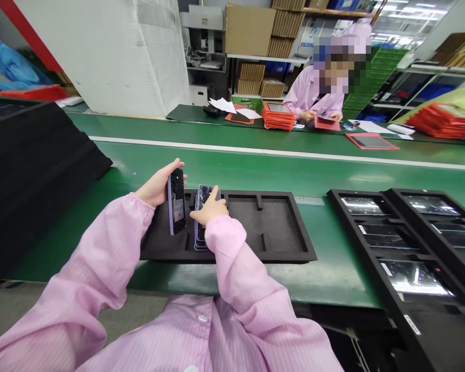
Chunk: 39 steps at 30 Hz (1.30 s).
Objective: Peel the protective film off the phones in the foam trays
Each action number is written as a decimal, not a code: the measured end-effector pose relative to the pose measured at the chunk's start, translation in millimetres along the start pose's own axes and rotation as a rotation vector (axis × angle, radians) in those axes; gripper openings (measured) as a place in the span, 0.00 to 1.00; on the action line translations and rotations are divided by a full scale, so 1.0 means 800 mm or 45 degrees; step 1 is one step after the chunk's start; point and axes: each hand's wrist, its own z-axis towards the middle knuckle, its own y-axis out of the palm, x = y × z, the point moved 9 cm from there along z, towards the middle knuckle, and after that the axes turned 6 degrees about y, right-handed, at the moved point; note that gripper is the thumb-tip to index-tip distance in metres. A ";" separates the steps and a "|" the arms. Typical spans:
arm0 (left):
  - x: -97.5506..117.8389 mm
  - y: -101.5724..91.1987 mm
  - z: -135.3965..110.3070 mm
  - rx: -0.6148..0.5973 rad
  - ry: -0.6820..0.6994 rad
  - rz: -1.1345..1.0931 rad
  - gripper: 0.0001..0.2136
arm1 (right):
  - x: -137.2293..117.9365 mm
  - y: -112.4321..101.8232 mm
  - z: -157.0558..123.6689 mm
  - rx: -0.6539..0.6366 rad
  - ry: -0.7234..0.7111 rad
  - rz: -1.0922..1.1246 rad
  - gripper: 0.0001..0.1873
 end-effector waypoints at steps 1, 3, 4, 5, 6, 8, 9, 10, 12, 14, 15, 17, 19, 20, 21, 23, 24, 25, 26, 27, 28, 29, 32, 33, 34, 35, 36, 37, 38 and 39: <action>-0.002 0.001 -0.001 0.015 0.004 -0.006 0.21 | 0.005 -0.004 0.001 -0.046 -0.076 0.099 0.66; -0.008 0.008 -0.003 0.022 -0.002 -0.034 0.26 | 0.007 -0.013 0.000 -0.124 -0.283 0.402 0.67; -0.013 0.014 -0.005 0.014 -0.008 -0.053 0.27 | 0.006 -0.020 -0.002 -0.147 -0.395 0.578 0.68; -0.018 0.022 -0.007 -0.008 -0.012 -0.081 0.28 | 0.005 -0.026 -0.005 -0.160 -0.501 0.747 0.68; -0.024 0.033 -0.010 -0.043 -0.006 -0.121 0.29 | 0.004 -0.032 -0.008 -0.164 -0.588 0.882 0.68; -0.031 0.056 -0.018 -0.113 0.051 -0.206 0.28 | 0.003 -0.037 -0.015 -0.145 -0.701 1.037 0.68; -0.032 0.066 -0.023 -0.148 0.106 -0.238 0.28 | 0.002 -0.039 -0.019 -0.123 -0.749 1.090 0.68; -0.031 0.075 -0.029 -0.188 0.175 -0.259 0.29 | 0.002 -0.040 -0.024 -0.089 -0.799 1.126 0.68; -0.026 0.089 -0.045 -0.270 0.334 -0.258 0.33 | 0.005 -0.044 -0.037 0.022 -0.906 1.136 0.70; -0.020 0.094 -0.064 -0.332 0.508 -0.223 0.36 | 0.010 -0.042 -0.050 0.138 -0.973 1.035 0.73; -0.018 0.094 -0.073 -0.350 0.588 -0.196 0.38 | 0.014 -0.036 -0.054 0.179 -0.965 0.943 0.74; -0.018 0.092 -0.089 -0.377 0.710 -0.136 0.39 | 0.022 -0.019 -0.055 0.203 -0.895 0.754 0.77; -0.023 0.091 -0.101 -0.422 0.766 -0.099 0.38 | 0.026 -0.003 -0.056 0.160 -0.877 0.667 0.79; -0.025 0.091 -0.106 -0.442 0.780 -0.090 0.37 | 0.025 0.003 -0.058 0.125 -0.910 0.676 0.80; -0.027 0.091 -0.109 -0.455 0.794 -0.087 0.36 | 0.023 0.006 -0.061 0.089 -0.956 0.701 0.80; -0.027 0.094 -0.113 -0.475 0.801 -0.088 0.35 | 0.017 0.008 -0.063 0.034 -1.012 0.755 0.78; -0.025 0.095 -0.112 -0.472 0.792 -0.091 0.35 | 0.015 0.007 -0.061 0.025 -1.008 0.773 0.77; -0.023 0.096 -0.110 -0.454 0.770 -0.104 0.36 | 0.014 0.003 -0.059 0.027 -0.987 0.792 0.77; -0.020 0.096 -0.107 -0.420 0.739 -0.125 0.37 | 0.013 -0.002 -0.056 0.038 -0.957 0.821 0.77; -0.016 0.096 -0.104 -0.384 0.710 -0.143 0.38 | 0.012 -0.008 -0.053 0.038 -0.927 0.867 0.76; -0.011 0.097 -0.102 -0.368 0.696 -0.133 0.38 | 0.011 -0.014 -0.051 0.016 -0.900 0.938 0.74; -0.004 0.098 -0.102 -0.376 0.708 -0.095 0.38 | 0.011 -0.020 -0.050 -0.036 -0.872 1.029 0.70; 0.020 0.098 -0.112 -0.526 0.829 0.096 0.44 | 0.013 -0.019 -0.051 -0.414 -0.661 1.317 0.43; 0.027 0.098 -0.120 -0.608 0.901 0.190 0.48 | 0.015 -0.014 -0.055 -0.587 -0.549 1.377 0.34; 0.032 0.098 -0.129 -0.697 0.987 0.304 0.51 | 0.019 -0.008 -0.062 -0.747 -0.432 1.420 0.28; 0.035 0.099 -0.140 -0.798 1.081 0.434 0.50 | 0.022 -0.003 -0.071 -0.888 -0.326 1.451 0.26; 0.035 0.103 -0.153 -0.909 1.179 0.584 0.45 | 0.024 0.000 -0.079 -0.998 -0.249 1.483 0.27; 0.032 0.108 -0.165 -1.019 1.266 0.726 0.37 | 0.025 0.002 -0.087 -1.074 -0.201 1.520 0.27; 0.028 0.113 -0.176 -1.118 1.326 0.826 0.28 | 0.025 0.003 -0.092 -1.119 -0.166 1.545 0.28; 0.023 0.118 -0.184 -1.201 1.345 0.866 0.23 | 0.025 0.005 -0.096 -1.144 -0.150 1.541 0.27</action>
